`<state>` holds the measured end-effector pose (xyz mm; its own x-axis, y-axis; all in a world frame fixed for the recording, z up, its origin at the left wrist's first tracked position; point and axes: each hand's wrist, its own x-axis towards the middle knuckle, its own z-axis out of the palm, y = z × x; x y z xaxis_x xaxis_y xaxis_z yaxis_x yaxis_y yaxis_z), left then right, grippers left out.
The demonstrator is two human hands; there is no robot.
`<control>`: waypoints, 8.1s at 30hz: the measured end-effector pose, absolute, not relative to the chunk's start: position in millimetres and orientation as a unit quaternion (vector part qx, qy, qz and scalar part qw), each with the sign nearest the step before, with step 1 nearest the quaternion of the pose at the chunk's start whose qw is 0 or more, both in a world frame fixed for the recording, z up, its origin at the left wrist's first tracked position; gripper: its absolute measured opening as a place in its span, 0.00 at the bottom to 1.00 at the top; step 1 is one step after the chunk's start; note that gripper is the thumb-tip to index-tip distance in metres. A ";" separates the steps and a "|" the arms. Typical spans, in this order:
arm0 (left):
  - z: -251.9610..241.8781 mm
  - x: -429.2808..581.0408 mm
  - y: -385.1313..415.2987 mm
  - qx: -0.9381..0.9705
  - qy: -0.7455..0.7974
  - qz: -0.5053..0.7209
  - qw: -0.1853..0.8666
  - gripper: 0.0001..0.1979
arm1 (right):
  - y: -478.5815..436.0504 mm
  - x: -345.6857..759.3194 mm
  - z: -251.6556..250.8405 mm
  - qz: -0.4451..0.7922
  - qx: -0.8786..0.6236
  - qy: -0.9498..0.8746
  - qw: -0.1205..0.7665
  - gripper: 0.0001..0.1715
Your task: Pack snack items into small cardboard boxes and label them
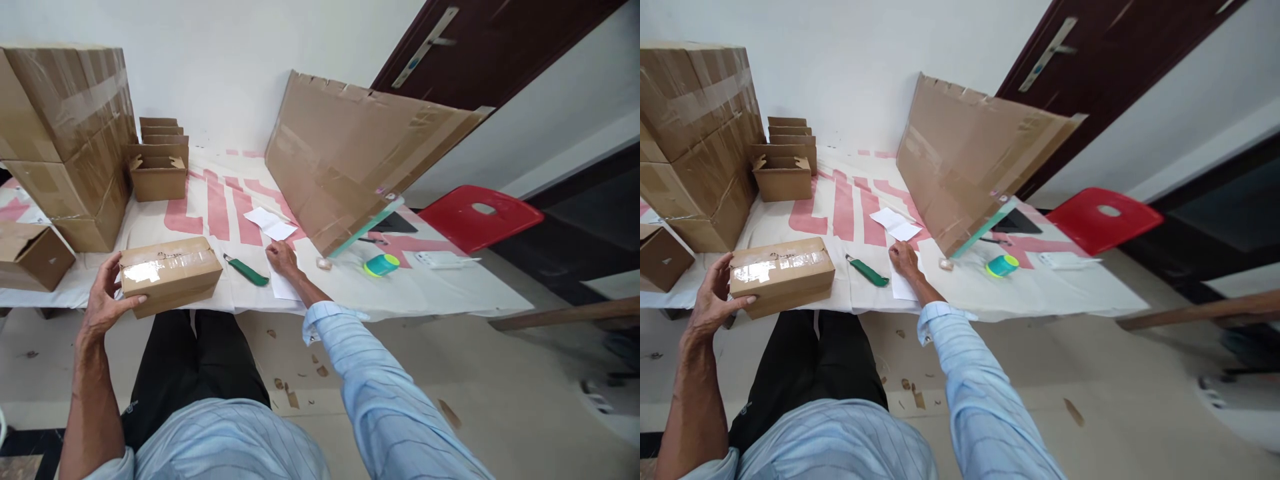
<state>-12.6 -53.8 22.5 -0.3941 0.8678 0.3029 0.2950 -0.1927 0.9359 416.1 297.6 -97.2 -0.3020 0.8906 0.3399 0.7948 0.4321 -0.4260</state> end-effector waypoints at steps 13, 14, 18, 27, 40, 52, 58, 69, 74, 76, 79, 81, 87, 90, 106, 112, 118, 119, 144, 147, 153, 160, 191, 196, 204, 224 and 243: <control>22.1 -10.8 -52.6 0.494 0.579 0.597 0.253 0.59 | 303.0 414.7 -97.7 0.112 -0.541 -0.786 0.278 0.10; 21.9 -9.9 -52.0 0.493 0.577 0.598 0.258 0.59 | 303.5 414.8 -96.8 0.116 -0.544 -0.783 0.278 0.10; 19.1 -8.4 -49.3 0.490 0.569 0.604 0.267 0.60 | 305.1 415.2 -93.2 0.133 -0.552 -0.775 0.278 0.11; 17.4 -10.8 -50.2 0.489 0.568 0.604 0.270 0.60 | 295.8 413.5 -93.8 0.143 -0.547 -0.769 0.298 0.12; 12.0 -13.3 -47.7 0.506 0.563 0.603 0.251 0.60 | 302.3 412.8 -96.8 0.135 -0.547 -0.773 0.293 0.12; 15.2 -9.6 -49.2 0.509 0.565 0.599 0.250 0.59 | 297.8 414.9 -102.1 0.121 -0.532 -0.775 0.318 0.09; 13.4 -11.2 -49.5 0.508 0.564 0.600 0.252 0.59 | 295.9 413.5 -105.6 0.112 -0.534 -0.768 0.336 0.06; 11.9 -12.5 -50.0 0.501 0.566 0.598 0.266 0.61 | 259.9 428.4 -99.6 0.079 -0.487 -0.800 0.341 0.09; 17.5 1.4 -52.6 0.515 0.569 0.575 0.284 0.62 | 236.6 450.2 -89.0 0.073 -0.481 -0.803 0.343 0.09; 21.1 8.7 -53.8 0.521 0.568 0.568 0.287 0.61 | 231.0 455.5 -82.1 0.071 -0.481 -0.802 0.348 0.10; 26.3 16.7 -55.8 0.528 0.563 0.565 0.290 0.58 | 220.4 450.8 -65.6 0.065 -0.478 -0.798 0.362 0.12; 28.7 19.8 -57.3 0.529 0.564 0.562 0.293 0.55 | 207.6 436.6 -49.5 0.075 -0.461 -0.794 0.389 0.13; 27.6 23.7 -61.8 0.528 0.570 0.559 0.291 0.50 | 160.2 369.9 -4.5 0.153 -0.350 -0.826 0.415 0.18; 25.1 25.9 -64.4 0.523 0.570 0.565 0.286 0.49 | 154.4 355.2 -9.6 0.128 -0.357 -0.865 0.329 0.15; 28.4 31.6 -71.7 0.544 0.576 0.545 0.273 0.37 | 161.3 369.9 -39.2 0.225 -0.487 -0.771 0.343 0.18; 35.9 36.1 -73.5 0.562 0.584 0.522 0.266 0.31 | 130.1 338.3 12.2 0.409 -0.437 -0.691 0.404 0.24; 31.4 35.3 -72.2 0.540 0.570 0.557 0.270 0.25 | 80.2 313.4 26.6 0.287 -0.411 -0.737 0.454 0.19; 30.5 34.4 -71.9 0.534 0.568 0.564 0.272 0.24 | 76.4 312.8 26.8 0.276 -0.403 -0.744 0.456 0.19; 30.7 35.5 -81.5 0.528 0.557 0.581 0.270 0.28 | 83.3 360.3 95.3 0.321 -0.352 -0.791 0.385 0.18; 31.0 36.1 -81.6 0.527 0.560 0.580 0.271 0.28 | 83.4 362.7 105.7 0.304 -0.336 -0.812 0.367 0.15; 30.4 36.3 -80.9 0.526 0.560 0.581 0.270 0.28 | 76.6 342.5 122.5 0.290 -0.264 -0.859 0.329 0.13; 26.7 36.3 -80.7 0.520 0.572 0.575 0.268 0.29 | 73.8 303.4 138.9 0.264 -0.163 -0.912 0.269 0.13; 29.0 40.2 -82.6 0.527 0.587 0.557 0.261 0.28 | 72.3 257.9 172.7 -0.027 -0.103 -0.988 0.107 0.18; 30.1 36.4 -82.0 0.532 0.591 0.551 0.254 0.28 | 74.7 261.1 176.6 -0.021 -0.113 -0.989 0.094 0.16; 33.2 34.3 -78.9 0.537 0.592 0.545 0.253 0.31 | 100.9 304.4 168.3 -0.064 -0.151 -0.985 0.043 0.16; 45.6 24.6 -70.0 0.582 0.598 0.477 0.275 0.58 | 160.1 410.4 17.4 0.099 -0.359 -0.859 0.351 0.19; 48.1 26.6 -55.9 0.556 0.604 0.502 0.272 0.63 | 105.5 318.2 84.7 0.145 -0.147 -0.941 0.267 0.16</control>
